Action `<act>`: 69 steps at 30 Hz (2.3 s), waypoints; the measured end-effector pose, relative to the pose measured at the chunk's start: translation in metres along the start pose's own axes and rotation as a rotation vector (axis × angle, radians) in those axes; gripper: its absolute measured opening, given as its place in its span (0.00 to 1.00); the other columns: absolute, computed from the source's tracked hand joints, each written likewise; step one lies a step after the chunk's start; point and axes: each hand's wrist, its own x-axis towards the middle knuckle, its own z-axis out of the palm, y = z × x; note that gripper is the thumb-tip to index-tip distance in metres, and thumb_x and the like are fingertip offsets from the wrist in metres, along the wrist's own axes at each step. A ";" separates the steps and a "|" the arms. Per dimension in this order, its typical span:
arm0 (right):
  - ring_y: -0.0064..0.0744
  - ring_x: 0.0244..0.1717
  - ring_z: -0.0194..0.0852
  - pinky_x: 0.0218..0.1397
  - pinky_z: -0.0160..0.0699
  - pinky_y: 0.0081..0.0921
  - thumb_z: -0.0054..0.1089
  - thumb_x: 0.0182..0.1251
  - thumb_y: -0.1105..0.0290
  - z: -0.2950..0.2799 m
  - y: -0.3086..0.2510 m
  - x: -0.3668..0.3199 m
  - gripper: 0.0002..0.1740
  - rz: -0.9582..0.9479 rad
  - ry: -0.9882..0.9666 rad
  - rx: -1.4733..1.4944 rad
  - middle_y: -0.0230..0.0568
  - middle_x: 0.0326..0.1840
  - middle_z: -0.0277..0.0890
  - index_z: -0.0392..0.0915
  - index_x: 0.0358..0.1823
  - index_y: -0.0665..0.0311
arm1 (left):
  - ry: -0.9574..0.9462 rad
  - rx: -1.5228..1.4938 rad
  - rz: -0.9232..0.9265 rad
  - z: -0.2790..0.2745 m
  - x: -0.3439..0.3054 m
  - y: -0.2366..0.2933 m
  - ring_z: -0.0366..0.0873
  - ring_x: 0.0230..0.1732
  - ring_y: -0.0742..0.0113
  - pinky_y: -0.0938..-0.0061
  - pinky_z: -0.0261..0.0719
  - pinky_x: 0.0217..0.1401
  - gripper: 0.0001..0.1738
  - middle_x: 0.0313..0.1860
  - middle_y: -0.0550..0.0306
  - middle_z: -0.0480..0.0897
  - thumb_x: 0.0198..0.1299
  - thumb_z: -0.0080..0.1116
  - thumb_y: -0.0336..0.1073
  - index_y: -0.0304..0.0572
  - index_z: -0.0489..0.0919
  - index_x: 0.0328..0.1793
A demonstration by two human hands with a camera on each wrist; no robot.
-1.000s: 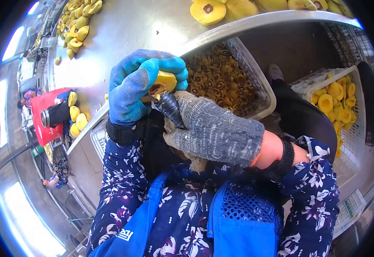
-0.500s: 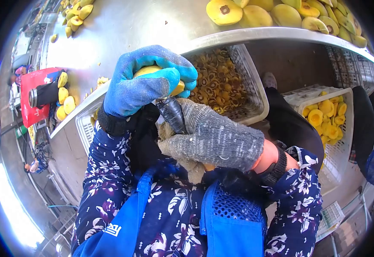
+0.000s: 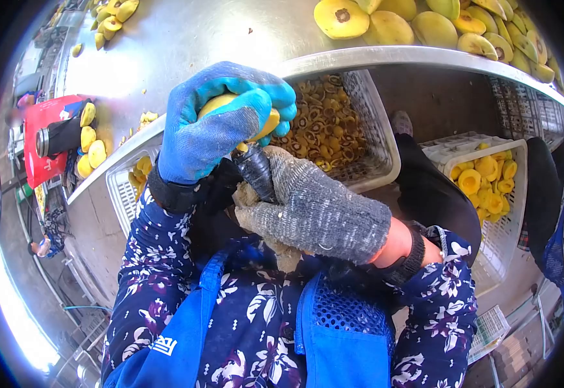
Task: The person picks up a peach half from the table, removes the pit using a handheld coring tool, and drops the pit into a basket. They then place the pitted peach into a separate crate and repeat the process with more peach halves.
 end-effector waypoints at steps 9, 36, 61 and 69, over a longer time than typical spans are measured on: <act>0.29 0.11 0.71 0.15 0.71 0.20 0.69 0.53 0.68 -0.002 0.010 -0.010 0.18 -0.008 -0.243 0.442 0.40 0.19 0.74 0.72 0.40 0.70 | -0.165 -0.033 -0.053 0.005 -0.005 0.014 0.84 0.41 0.57 0.65 0.85 0.44 0.10 0.42 0.43 0.83 0.52 0.66 0.29 0.32 0.82 0.40; 0.43 0.30 0.82 0.28 0.79 0.38 0.49 0.65 0.70 0.013 0.037 0.019 0.09 -0.480 0.291 -1.453 0.42 0.32 0.78 0.73 0.45 0.58 | 0.411 -0.478 0.074 -0.069 -0.066 0.021 0.79 0.32 0.62 0.73 0.81 0.35 0.28 0.36 0.52 0.82 0.70 0.43 0.56 0.34 0.77 0.49; 0.54 0.41 0.78 0.41 0.77 0.43 0.61 0.59 0.66 -0.245 -0.140 -0.066 0.13 -0.576 1.307 -1.343 0.51 0.38 0.78 0.75 0.44 0.60 | -0.037 0.787 0.135 -0.027 0.231 0.068 0.57 0.74 0.52 0.66 0.57 0.73 0.40 0.71 0.40 0.63 0.58 0.61 0.55 0.39 0.66 0.71; 0.54 0.50 0.77 0.53 0.74 0.40 0.64 0.58 0.56 -0.416 -0.174 -0.034 0.25 -0.459 1.412 -1.268 0.57 0.46 0.78 0.74 0.52 0.64 | -0.193 0.797 -0.003 0.018 0.338 0.056 0.64 0.67 0.62 0.71 0.66 0.66 0.38 0.69 0.50 0.64 0.62 0.58 0.54 0.48 0.62 0.74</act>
